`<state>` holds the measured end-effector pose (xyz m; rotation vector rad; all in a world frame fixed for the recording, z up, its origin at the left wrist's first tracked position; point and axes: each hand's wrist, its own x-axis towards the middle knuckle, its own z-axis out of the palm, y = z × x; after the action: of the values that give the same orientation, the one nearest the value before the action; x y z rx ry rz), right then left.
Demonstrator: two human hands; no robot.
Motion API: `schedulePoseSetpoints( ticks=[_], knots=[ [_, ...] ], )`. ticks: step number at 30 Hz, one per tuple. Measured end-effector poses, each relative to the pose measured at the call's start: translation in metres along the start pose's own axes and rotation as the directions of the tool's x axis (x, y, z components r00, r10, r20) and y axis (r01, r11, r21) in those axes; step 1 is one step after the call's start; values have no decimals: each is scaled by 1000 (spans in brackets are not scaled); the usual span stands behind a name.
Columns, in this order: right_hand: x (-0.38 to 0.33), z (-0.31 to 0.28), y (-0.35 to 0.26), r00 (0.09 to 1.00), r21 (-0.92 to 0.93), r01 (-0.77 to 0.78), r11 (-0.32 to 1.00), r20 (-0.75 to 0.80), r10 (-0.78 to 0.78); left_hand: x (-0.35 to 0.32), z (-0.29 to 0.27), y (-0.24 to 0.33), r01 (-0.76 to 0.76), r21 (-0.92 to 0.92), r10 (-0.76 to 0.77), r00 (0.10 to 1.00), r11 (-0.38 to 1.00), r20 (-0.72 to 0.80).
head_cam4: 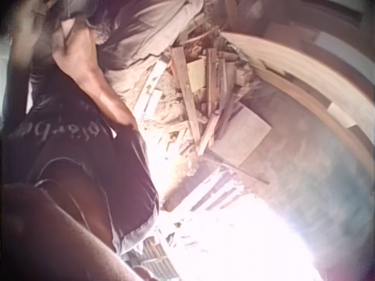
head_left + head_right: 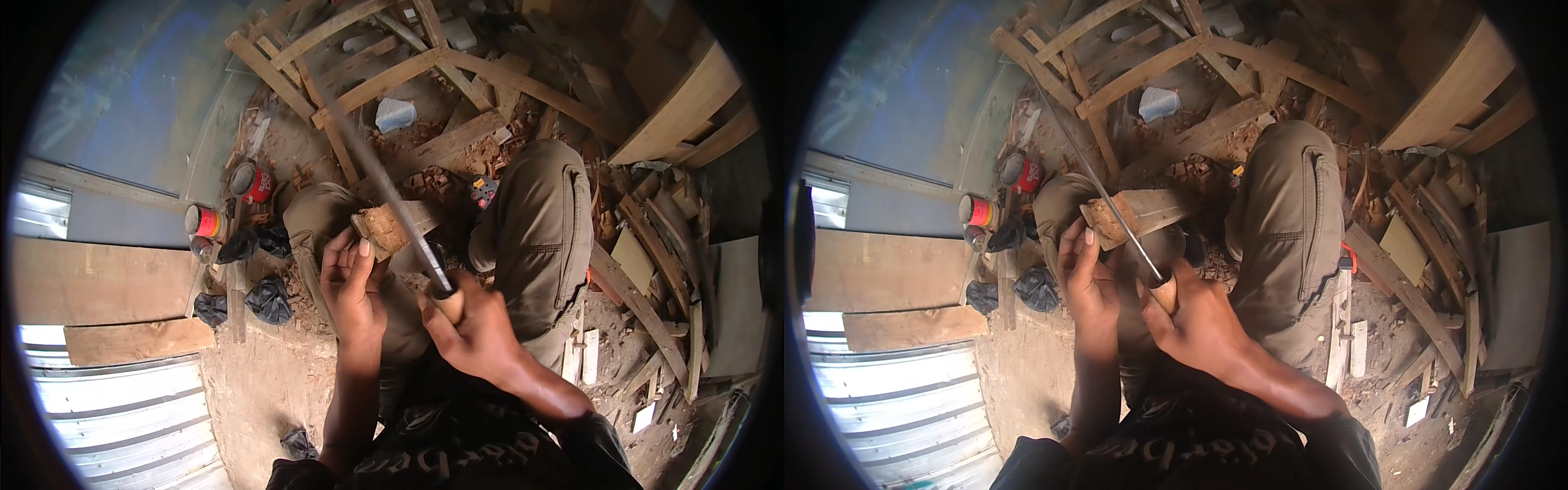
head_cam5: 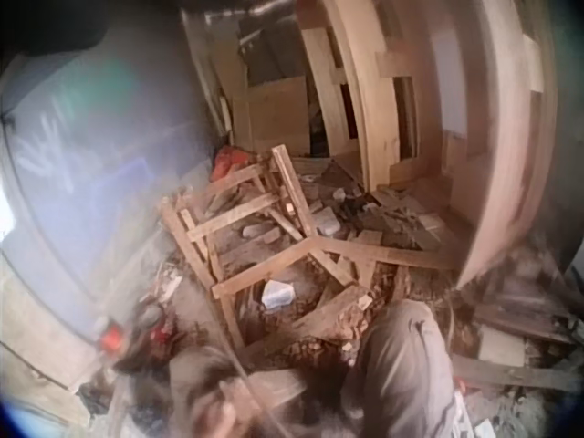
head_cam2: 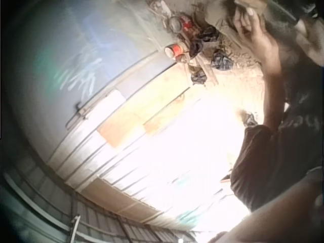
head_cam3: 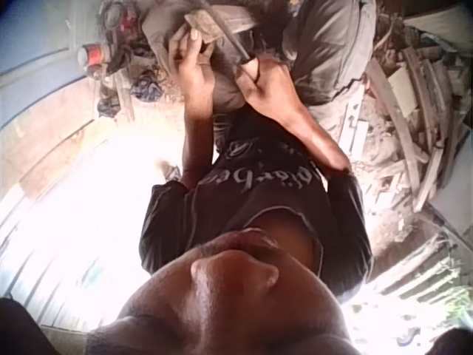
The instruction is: The person uses a chisel and hammer to carve and shape a small wooden block, then saws a larger plank and hammers it into a wooden frame. The person repeatedly chisels the block and adjusts the plank within the frame.
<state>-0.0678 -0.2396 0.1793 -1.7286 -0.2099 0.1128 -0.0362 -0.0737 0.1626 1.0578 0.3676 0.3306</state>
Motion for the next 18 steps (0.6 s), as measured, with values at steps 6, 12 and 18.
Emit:
schedulePoseSetpoints(
  ticks=[6,12,18],
  knots=[
    [3,4,0,984,-106,-81,991,148,97,-3,-3,-3,-19,-54,20,999,998,26],
    [2,1,-5,980,10,165,986,-114,-163,-2,-10,-2,28,-62,-23,997,998,73],
    [3,0,-2,987,-79,30,996,157,-17,-11,-10,-1,45,-20,-44,998,999,50]
  ],
)
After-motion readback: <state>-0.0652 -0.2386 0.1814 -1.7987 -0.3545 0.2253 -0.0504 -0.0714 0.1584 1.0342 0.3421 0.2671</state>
